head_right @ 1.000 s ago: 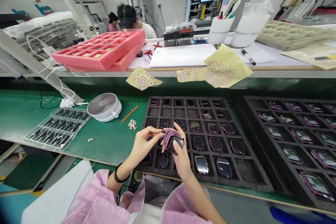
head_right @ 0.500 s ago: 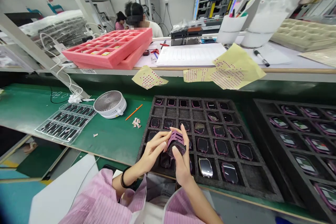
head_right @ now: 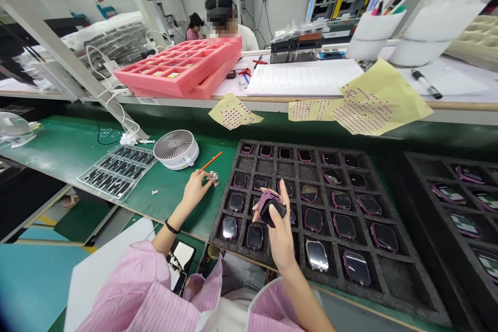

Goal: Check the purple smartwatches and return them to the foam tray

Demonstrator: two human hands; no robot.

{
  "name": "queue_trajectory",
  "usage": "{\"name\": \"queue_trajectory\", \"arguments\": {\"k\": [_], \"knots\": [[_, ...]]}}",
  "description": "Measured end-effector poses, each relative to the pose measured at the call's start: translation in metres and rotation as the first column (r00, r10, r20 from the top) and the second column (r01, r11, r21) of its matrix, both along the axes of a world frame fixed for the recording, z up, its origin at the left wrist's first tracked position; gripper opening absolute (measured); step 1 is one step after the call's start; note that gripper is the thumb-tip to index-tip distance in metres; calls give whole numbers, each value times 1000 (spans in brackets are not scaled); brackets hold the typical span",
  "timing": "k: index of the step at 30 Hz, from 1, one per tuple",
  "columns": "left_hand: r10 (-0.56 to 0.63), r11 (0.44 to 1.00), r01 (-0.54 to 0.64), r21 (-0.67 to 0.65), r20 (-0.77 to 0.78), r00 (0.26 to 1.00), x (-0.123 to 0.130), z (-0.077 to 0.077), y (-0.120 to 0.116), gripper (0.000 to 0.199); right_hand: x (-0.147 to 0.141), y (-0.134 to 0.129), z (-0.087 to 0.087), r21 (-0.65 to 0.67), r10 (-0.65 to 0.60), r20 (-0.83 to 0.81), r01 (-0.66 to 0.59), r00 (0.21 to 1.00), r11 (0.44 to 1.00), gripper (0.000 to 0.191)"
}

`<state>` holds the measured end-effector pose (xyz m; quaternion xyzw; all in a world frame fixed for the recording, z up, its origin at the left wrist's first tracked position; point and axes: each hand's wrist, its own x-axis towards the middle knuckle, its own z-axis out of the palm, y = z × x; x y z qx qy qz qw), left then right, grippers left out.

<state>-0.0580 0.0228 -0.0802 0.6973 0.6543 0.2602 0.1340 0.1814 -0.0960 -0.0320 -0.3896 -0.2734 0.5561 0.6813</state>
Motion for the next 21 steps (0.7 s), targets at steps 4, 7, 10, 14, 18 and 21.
{"name": "queue_trajectory", "arguments": {"k": [4, 7, 10, 14, 18, 21], "knots": [[-6, 1000, 7, -21, 59, 998, 0, -1, 6, 5, 0, 2, -2, 9, 8, -10, -8, 1000, 1000, 60], [8, 1000, -6, -26, 112, 994, 3, 11, 7, 7, 1, 3, -2, 25, 3, -25, -3, 1000, 1000, 58], [8, 1000, -2, -26, 245, 970, 23, 37, -9, 14, -2, 5, -1, 55, -8, -51, 11, 999, 998, 58], [-190, 982, 143, 125, 652, 734, 79, 73, -51, 24, -9, 6, 3, 110, -25, -89, 35, 996, 993, 60], [-310, 948, 262, 182, 720, 621, 122, 86, -79, 18, -13, 6, 5, 96, -82, -58, 87, 995, 992, 67], [-247, 966, 209, 150, 775, 582, 132, 83, -82, 19, -14, 6, 6, 76, -106, -58, 111, 993, 991, 72]]}}
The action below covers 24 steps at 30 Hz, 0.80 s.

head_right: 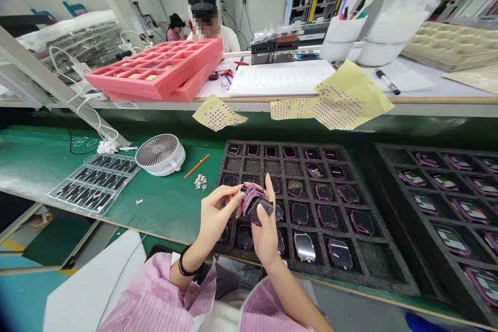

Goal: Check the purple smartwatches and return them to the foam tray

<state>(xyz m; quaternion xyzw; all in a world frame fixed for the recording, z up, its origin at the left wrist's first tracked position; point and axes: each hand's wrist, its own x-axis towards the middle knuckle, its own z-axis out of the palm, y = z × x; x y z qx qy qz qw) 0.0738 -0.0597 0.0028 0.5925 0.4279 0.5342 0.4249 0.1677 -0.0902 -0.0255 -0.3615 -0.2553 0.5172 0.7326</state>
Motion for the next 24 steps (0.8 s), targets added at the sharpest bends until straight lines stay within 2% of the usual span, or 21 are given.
{"name": "queue_trajectory", "arguments": {"k": [5, 11, 17, 24], "knots": [[49, 999, -48, -23, 44, 998, 3, -6, 0, 19, 0, 0, 0, 7, 12, 54, -13, 998, 1000, 72], [98, 992, -98, 77, 5, 995, 13, -20, -11, 20, -1, -1, -7, 36, -31, 118, 27, 993, 999, 71], [-5, 999, 0, 47, 113, 994, 22, -34, -23, 31, -7, -3, -13, 42, -127, 133, 122, 983, 992, 68], [66, 995, -73, 73, 101, 993, 24, -39, -24, 32, -13, -5, -16, 79, -134, 110, 126, 985, 989, 65]]}}
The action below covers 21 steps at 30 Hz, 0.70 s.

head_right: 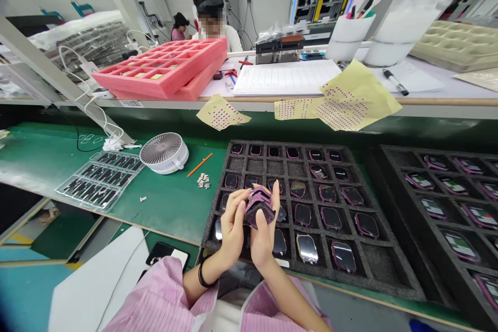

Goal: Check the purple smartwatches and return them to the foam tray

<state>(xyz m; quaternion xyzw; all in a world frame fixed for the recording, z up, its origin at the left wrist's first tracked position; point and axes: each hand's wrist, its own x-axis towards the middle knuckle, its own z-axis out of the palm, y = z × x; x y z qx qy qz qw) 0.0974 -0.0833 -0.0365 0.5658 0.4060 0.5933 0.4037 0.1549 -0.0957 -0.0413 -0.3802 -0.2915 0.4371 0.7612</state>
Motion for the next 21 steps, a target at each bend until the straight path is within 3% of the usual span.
{"name": "queue_trajectory", "arguments": {"k": [10, 16, 21], "knots": [[-8, 996, 10, 90, -26, 1000, 0, -8, 2, 28, 2, 2, 2, 7, -62, 3, 62, 998, 998, 63], [-124, 987, 126, 103, -23, 992, -8, -7, 4, 28, 6, 1, 0, -32, 24, 4, -24, 1000, 999, 68], [-158, 978, 166, 128, -66, 985, -21, 3, 3, 29, 3, -2, -1, -63, 64, 16, -63, 998, 996, 70]]}}
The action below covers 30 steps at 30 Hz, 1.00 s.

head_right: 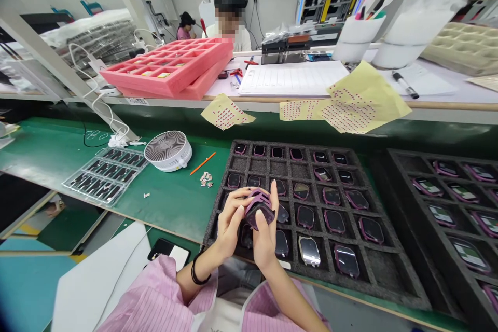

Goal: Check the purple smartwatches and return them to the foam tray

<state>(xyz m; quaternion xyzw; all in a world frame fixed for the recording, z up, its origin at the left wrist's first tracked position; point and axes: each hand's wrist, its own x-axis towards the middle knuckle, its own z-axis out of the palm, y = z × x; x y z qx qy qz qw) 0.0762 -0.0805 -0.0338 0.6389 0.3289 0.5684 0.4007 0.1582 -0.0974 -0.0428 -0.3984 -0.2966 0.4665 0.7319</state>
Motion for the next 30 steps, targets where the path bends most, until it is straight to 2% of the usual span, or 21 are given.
{"name": "queue_trajectory", "arguments": {"k": [4, 5, 7, 8, 10, 13, 15, 17, 22, 30], "knots": [[-110, 994, 113, -3, -238, 965, -33, 5, 10, 34, -4, 4, 4, -15, 92, -46, -93, 995, 996, 70], [-101, 995, 102, -13, -314, 944, -45, 3, 16, 35, -5, 5, 6, -9, 117, -72, -118, 991, 993, 69], [49, 998, -57, -5, -452, 891, -72, -6, 32, 33, -5, 7, 10, 7, 154, -139, -155, 978, 988, 67], [139, 989, -146, 30, -537, 832, -85, -14, 41, 30, -4, 8, 12, 10, 163, -174, -164, 971, 986, 66], [277, 953, -275, 124, -719, 637, -108, -31, 59, 23, -3, 8, 16, 4, 171, -226, -175, 959, 985, 63], [320, 924, -330, 194, -864, 390, -126, -51, 77, 18, -2, 7, 18, -11, 182, -254, -191, 950, 982, 60], [315, 922, -321, 214, -898, 306, -128, -57, 83, 18, -2, 7, 18, -16, 188, -249, -198, 950, 980, 60], [306, 927, -305, 219, -912, 275, -126, -58, 86, 17, -2, 7, 18, -19, 194, -251, -205, 948, 979, 60], [274, 942, -266, 204, -926, 259, -124, -54, 90, 18, -2, 8, 18, -7, 208, -297, -219, 932, 976, 59], [194, 975, -149, 165, -958, 210, -133, -47, 98, 20, 1, 7, 22, -45, 214, -384, -249, 898, 967, 58]]}}
